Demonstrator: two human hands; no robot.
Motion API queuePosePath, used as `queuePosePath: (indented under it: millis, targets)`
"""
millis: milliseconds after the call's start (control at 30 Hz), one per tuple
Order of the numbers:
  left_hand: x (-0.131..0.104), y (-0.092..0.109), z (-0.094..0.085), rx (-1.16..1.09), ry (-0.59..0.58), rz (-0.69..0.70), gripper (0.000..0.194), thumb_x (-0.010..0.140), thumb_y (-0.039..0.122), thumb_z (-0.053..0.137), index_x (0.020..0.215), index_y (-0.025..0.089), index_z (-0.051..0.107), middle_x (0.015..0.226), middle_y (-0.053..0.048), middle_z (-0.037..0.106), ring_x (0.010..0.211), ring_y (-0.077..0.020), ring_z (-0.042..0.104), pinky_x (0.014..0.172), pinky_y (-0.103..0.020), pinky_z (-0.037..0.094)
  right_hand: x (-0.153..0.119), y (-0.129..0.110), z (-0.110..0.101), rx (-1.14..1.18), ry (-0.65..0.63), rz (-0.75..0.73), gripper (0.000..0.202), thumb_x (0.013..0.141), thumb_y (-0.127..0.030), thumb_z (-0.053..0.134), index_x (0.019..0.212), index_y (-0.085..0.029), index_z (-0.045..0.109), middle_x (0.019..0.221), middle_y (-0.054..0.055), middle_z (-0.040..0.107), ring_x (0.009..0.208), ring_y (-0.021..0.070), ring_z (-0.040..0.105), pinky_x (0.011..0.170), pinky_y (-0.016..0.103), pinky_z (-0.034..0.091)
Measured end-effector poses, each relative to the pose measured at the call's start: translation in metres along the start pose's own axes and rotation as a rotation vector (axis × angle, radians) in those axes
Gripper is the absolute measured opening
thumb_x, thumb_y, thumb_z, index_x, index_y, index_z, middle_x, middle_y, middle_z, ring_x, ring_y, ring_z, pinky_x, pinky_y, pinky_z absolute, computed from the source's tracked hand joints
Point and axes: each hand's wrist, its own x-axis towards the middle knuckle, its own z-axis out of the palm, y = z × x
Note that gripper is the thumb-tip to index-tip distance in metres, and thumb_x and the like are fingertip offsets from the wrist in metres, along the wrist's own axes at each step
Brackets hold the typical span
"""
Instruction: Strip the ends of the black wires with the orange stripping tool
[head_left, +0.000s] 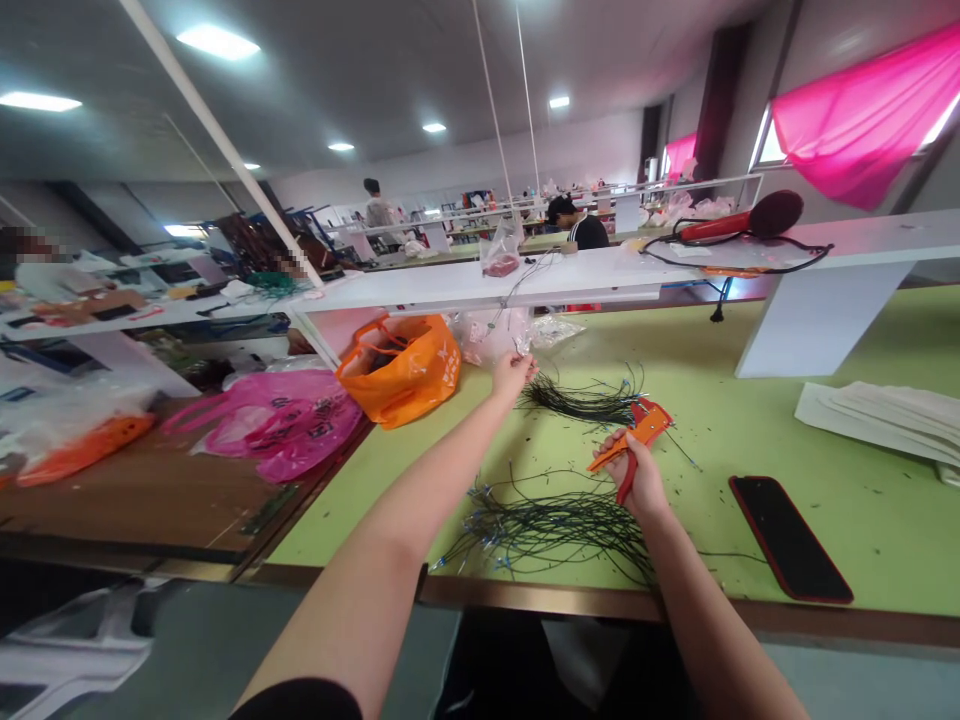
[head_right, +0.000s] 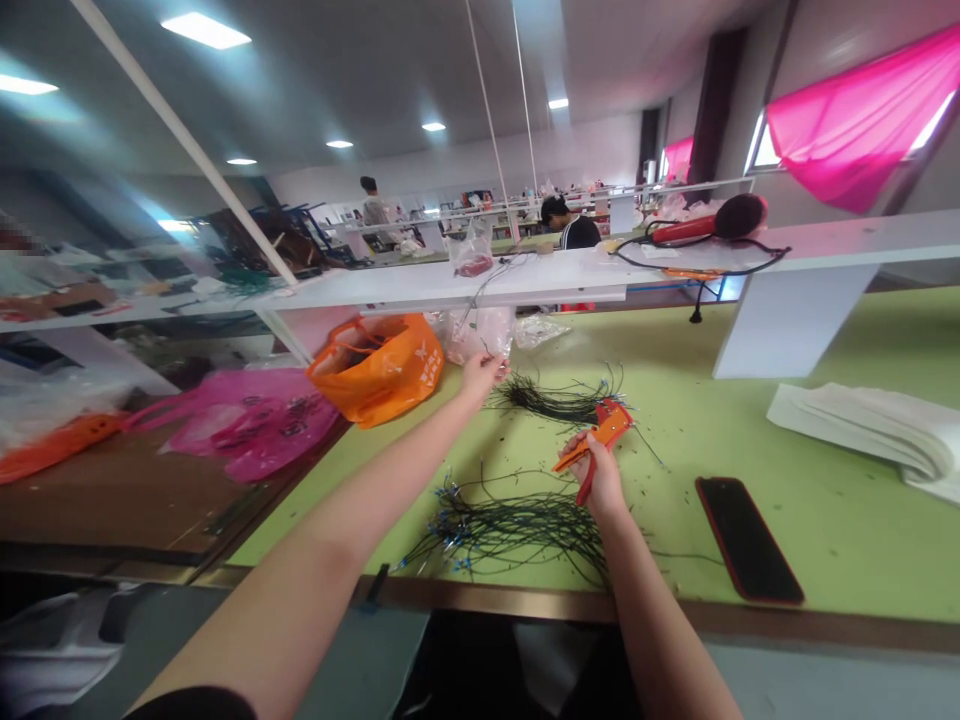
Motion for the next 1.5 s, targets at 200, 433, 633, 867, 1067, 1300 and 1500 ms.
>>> queuePosePath:
  millis: [200, 433, 633, 867, 1067, 1300, 1500]
  targets:
    - [-0.002, 0.015, -0.027, 0.007, 0.056, 0.181, 0.009, 0.087, 0.022, 0.072, 0.092, 0.019, 0.064, 0.094, -0.003, 0.074, 0.092, -0.0189, 0.071, 0.088, -0.03, 0.052, 0.0, 0.001, 0.001, -0.007, 0.006, 0.007, 0.026, 0.076, -0.039, 0.084, 0.086, -0.022, 0.067, 0.081, 0.001, 0.065, 0.076, 0.0178, 0.065, 0.08, 0.034, 0.062]
    - [-0.018, 0.045, -0.004, 0.662, -0.139, 0.661, 0.026, 0.104, 0.029, 0.049, 0.117, 0.021, 0.07, 0.113, -0.01, 0.075, 0.108, -0.026, 0.067, 0.09, -0.036, 0.051, -0.001, 0.002, 0.004, -0.04, 0.006, 0.013, 0.028, 0.077, -0.041, 0.084, 0.087, -0.021, 0.067, 0.08, 0.0, 0.064, 0.076, 0.0174, 0.064, 0.079, 0.033, 0.061]
    - [-0.053, -0.003, 0.07, 0.886, -0.512, 0.674, 0.034, 0.099, 0.021, 0.057, 0.132, 0.021, 0.066, 0.119, -0.009, 0.075, 0.108, -0.0246, 0.069, 0.088, -0.032, 0.054, 0.0, 0.002, 0.001, -0.079, 0.033, -0.016, 0.03, 0.075, -0.043, 0.084, 0.085, -0.022, 0.065, 0.078, 0.001, 0.065, 0.074, 0.019, 0.064, 0.076, 0.036, 0.061]
    - [-0.057, -0.058, 0.066, 0.963, -0.69, 0.697, 0.029, 0.1, 0.028, 0.057, 0.122, 0.016, 0.071, 0.125, -0.014, 0.072, 0.116, -0.0244, 0.067, 0.098, -0.032, 0.051, 0.0, 0.001, 0.004, -0.025, 0.076, -0.005, 0.029, 0.077, -0.046, 0.08, 0.085, -0.023, 0.064, 0.078, 0.0, 0.065, 0.074, 0.0187, 0.064, 0.078, 0.035, 0.061]
    - [-0.052, -0.075, 0.05, 1.021, -0.703, 0.671, 0.019, 0.095, 0.014, 0.056, 0.091, 0.012, 0.075, 0.098, -0.014, 0.075, 0.095, -0.0237, 0.072, 0.084, -0.031, 0.052, -0.001, 0.0, 0.006, 0.013, 0.082, 0.01, 0.031, 0.074, -0.045, 0.082, 0.084, -0.021, 0.065, 0.077, -0.001, 0.065, 0.074, 0.017, 0.063, 0.079, 0.033, 0.061]
    - [-0.038, -0.064, 0.049, 0.917, -0.468, 0.592, 0.03, 0.101, 0.021, 0.045, 0.11, 0.017, 0.073, 0.1, -0.012, 0.076, 0.093, -0.0242, 0.071, 0.082, -0.033, 0.051, -0.001, -0.005, 0.005, 0.07, 0.135, 0.026, 0.027, 0.075, -0.042, 0.079, 0.083, -0.022, 0.064, 0.076, -0.001, 0.063, 0.073, 0.0167, 0.064, 0.082, 0.034, 0.061]
    - [-0.028, -0.042, 0.036, 0.747, -0.266, 0.503, 0.037, 0.106, 0.034, 0.038, 0.112, 0.021, 0.072, 0.099, -0.01, 0.076, 0.076, -0.0218, 0.068, 0.07, -0.03, 0.048, 0.003, -0.004, 0.001, 0.086, 0.148, 0.048, 0.027, 0.077, -0.043, 0.078, 0.084, -0.022, 0.062, 0.076, -0.002, 0.062, 0.072, 0.0154, 0.063, 0.081, 0.032, 0.062]
